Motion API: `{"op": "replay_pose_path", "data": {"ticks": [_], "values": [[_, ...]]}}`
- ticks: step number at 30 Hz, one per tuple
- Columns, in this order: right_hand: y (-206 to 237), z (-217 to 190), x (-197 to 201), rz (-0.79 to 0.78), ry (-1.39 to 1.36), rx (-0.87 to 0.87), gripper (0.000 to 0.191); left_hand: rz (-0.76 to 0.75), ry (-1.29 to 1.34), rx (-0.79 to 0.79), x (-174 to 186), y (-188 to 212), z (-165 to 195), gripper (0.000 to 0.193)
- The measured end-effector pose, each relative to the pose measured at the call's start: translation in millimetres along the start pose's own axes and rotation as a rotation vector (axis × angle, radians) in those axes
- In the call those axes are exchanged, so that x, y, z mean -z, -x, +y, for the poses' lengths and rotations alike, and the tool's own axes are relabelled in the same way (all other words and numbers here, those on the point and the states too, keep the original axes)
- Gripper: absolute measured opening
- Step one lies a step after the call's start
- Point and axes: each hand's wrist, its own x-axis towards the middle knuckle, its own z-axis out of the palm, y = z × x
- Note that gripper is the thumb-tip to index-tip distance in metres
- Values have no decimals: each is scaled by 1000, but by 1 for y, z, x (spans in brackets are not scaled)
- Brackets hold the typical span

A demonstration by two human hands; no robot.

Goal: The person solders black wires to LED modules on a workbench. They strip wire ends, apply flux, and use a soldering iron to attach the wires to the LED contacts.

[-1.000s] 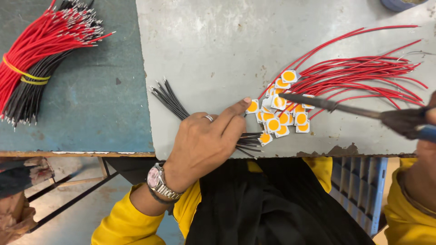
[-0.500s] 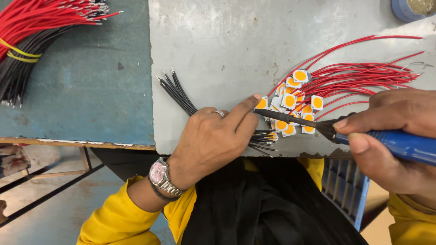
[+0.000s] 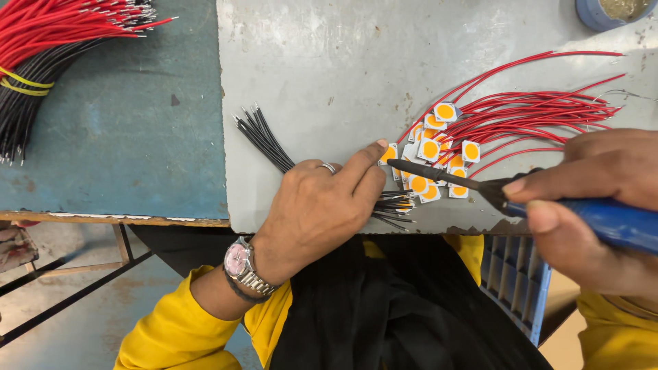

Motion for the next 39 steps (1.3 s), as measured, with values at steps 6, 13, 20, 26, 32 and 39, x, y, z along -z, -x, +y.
{"op": "replay_pose_path", "data": {"ticks": [6,13,20,26,32,39], "values": [[-3,-8,-3,41,-15,-3,20,-2,38,12,1,-1,0,12],[-21,-22,-3,-1,29,102,15,-23,24,19,3,-1,0,13],[-1,3,3,16,30,44,20,-30,16,15,4,-2,0,11],[51,46,-20,315,-144,-42,26,-34,16,13,3,-3,0,10],[56,41,-36,535,-551,-48,39,18,106,44,3,-1,-5,20],[33,11,-94,294,-717,55,27,294,475,366,9,5,-12,28]]}}
